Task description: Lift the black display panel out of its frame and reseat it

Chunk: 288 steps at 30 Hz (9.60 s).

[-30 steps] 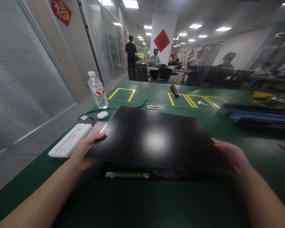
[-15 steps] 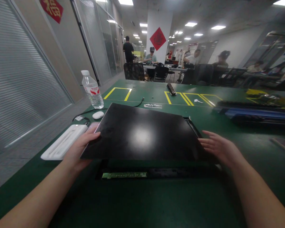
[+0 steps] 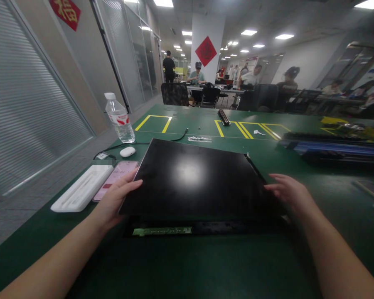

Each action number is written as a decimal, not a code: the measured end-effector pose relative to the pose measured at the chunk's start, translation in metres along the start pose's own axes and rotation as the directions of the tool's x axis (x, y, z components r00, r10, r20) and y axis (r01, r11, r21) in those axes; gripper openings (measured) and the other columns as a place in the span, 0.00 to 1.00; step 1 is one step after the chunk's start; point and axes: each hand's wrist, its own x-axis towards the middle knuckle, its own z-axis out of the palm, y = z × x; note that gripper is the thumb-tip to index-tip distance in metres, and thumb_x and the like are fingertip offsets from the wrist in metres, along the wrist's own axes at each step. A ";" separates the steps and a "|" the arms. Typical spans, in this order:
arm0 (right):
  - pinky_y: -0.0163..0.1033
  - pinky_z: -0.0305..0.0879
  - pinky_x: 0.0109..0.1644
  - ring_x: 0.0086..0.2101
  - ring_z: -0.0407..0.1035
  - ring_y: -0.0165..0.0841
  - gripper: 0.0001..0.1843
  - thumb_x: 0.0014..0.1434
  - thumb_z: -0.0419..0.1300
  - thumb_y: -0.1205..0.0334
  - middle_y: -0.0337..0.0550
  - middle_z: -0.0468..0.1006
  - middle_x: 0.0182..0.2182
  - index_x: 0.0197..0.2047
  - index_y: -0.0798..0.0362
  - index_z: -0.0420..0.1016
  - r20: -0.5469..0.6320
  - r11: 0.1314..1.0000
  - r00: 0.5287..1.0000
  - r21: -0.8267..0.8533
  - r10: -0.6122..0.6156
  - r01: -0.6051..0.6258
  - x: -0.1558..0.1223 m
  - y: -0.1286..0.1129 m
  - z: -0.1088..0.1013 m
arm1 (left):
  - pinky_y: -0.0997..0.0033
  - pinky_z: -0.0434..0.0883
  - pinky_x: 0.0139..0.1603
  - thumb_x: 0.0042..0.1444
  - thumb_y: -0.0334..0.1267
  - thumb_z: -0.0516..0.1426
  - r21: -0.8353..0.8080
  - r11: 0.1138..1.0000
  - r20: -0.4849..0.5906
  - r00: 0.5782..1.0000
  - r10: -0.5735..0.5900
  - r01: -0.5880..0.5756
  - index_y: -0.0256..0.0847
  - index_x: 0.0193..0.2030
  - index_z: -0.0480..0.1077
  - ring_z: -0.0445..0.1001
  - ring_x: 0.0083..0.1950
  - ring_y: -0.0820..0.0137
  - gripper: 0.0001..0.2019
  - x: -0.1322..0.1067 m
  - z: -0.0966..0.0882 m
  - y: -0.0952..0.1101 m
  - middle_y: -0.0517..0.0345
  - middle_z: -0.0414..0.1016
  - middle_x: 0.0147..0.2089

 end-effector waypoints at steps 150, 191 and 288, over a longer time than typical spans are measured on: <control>0.43 0.63 0.30 0.24 0.71 0.38 0.18 0.52 0.61 0.46 0.48 0.86 0.30 0.37 0.49 0.82 0.020 0.878 0.977 -0.434 -0.214 0.201 0.007 0.011 -0.004 | 0.38 0.59 0.76 0.53 0.54 0.63 0.854 0.493 0.080 0.978 0.195 -0.168 0.39 0.64 0.75 0.60 0.78 0.41 0.34 0.034 -0.045 -0.042 0.37 0.62 0.78; 0.49 0.69 0.34 0.24 0.73 0.43 0.16 0.51 0.61 0.44 0.46 0.86 0.28 0.34 0.45 0.80 0.001 0.840 0.976 -0.509 -0.218 0.188 0.001 0.005 -0.002 | 0.45 0.70 0.71 0.53 0.38 0.71 0.788 0.251 0.572 0.819 0.038 -0.562 0.58 0.66 0.76 0.70 0.73 0.46 0.32 0.004 -0.034 -0.008 0.52 0.68 0.75; 0.47 0.69 0.38 0.30 0.76 0.42 0.19 0.53 0.57 0.47 0.47 0.87 0.34 0.39 0.48 0.83 0.010 0.843 0.977 -0.504 -0.213 0.189 0.011 0.016 -0.002 | 0.39 0.69 0.70 0.59 0.34 0.52 0.908 0.001 0.400 0.870 0.287 -0.418 0.42 0.60 0.77 0.72 0.70 0.43 0.24 0.032 -0.044 -0.039 0.37 0.70 0.72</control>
